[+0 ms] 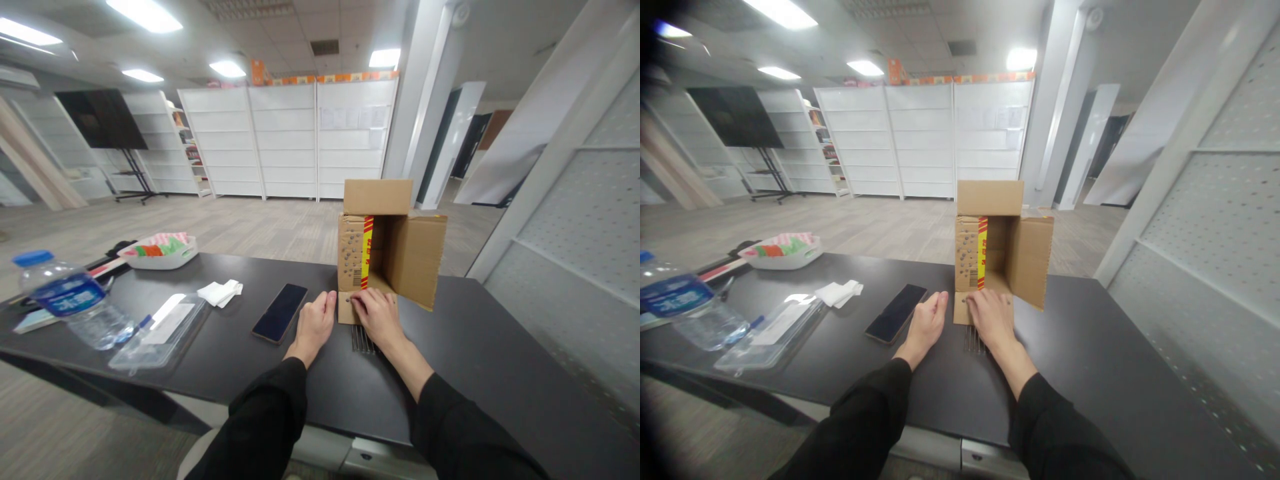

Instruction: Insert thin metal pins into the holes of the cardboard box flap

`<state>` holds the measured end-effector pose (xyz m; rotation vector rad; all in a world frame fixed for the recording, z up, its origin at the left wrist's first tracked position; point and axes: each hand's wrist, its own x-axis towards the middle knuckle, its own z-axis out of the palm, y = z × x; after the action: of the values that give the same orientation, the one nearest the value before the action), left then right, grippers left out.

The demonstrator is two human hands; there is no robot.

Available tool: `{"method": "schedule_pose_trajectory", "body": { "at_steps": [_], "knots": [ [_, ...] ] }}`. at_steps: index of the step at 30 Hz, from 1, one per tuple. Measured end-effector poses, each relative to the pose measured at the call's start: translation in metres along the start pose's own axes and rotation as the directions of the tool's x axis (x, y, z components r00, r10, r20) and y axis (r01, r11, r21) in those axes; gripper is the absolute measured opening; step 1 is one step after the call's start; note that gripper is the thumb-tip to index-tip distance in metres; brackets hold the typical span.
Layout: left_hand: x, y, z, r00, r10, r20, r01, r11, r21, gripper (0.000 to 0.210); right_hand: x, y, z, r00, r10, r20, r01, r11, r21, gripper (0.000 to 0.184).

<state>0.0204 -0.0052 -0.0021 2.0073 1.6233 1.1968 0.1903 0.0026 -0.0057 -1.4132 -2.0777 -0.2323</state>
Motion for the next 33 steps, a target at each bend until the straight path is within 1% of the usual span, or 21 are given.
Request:
{"method": "schedule_pose_trajectory", "body": {
  "at_steps": [5,11,14,20,23,25,28,33],
  "knots": [
    [0.0,0.0,-0.001,1.0,0.007,-0.003,-0.007,1.0,-0.001,0.042,-0.001,-0.001,-0.002,0.999,-0.006,-0.035,0.006,1.0,0.015,0.016],
    [0.0,0.001,-0.001,1.0,0.009,-0.006,-0.009,1.0,0.0,0.042,-0.002,0.0,-0.002,1.0,-0.015,-0.006,0.016,0.999,0.031,0.013],
    [0.0,0.001,-0.001,1.0,0.012,-0.006,-0.012,1.0,-0.001,0.041,-0.002,0.0,-0.002,1.0,-0.004,-0.015,0.005,0.999,0.044,0.013],
    [0.0,0.0,-0.001,1.0,0.002,0.005,-0.002,1.0,0.002,0.042,-0.004,0.001,-0.009,0.999,0.023,-0.044,-0.018,0.994,0.106,0.013],
    [0.0,0.0,-0.002,1.0,-0.003,0.007,0.003,1.0,0.0,0.042,-0.007,0.004,-0.015,0.999,0.017,-0.041,-0.011,0.988,0.153,0.013],
    [0.0,0.001,-0.002,1.0,-0.005,0.007,0.005,1.0,0.003,0.041,-0.009,0.005,-0.02,1.0,0.0,-0.008,0.002,0.984,0.181,0.013],
    [0.0,0.001,-0.002,1.0,-0.009,0.006,0.009,1.0,-0.001,0.041,-0.014,0.003,-0.032,0.996,-0.046,0.072,0.03,0.976,0.215,0.012],
    [0.0,0.002,-0.002,1.0,-0.018,0.009,0.018,1.0,-0.006,0.042,-0.025,-0.006,-0.048,0.967,-0.173,0.185,0.123,0.959,0.254,0.013]
  ]
}}
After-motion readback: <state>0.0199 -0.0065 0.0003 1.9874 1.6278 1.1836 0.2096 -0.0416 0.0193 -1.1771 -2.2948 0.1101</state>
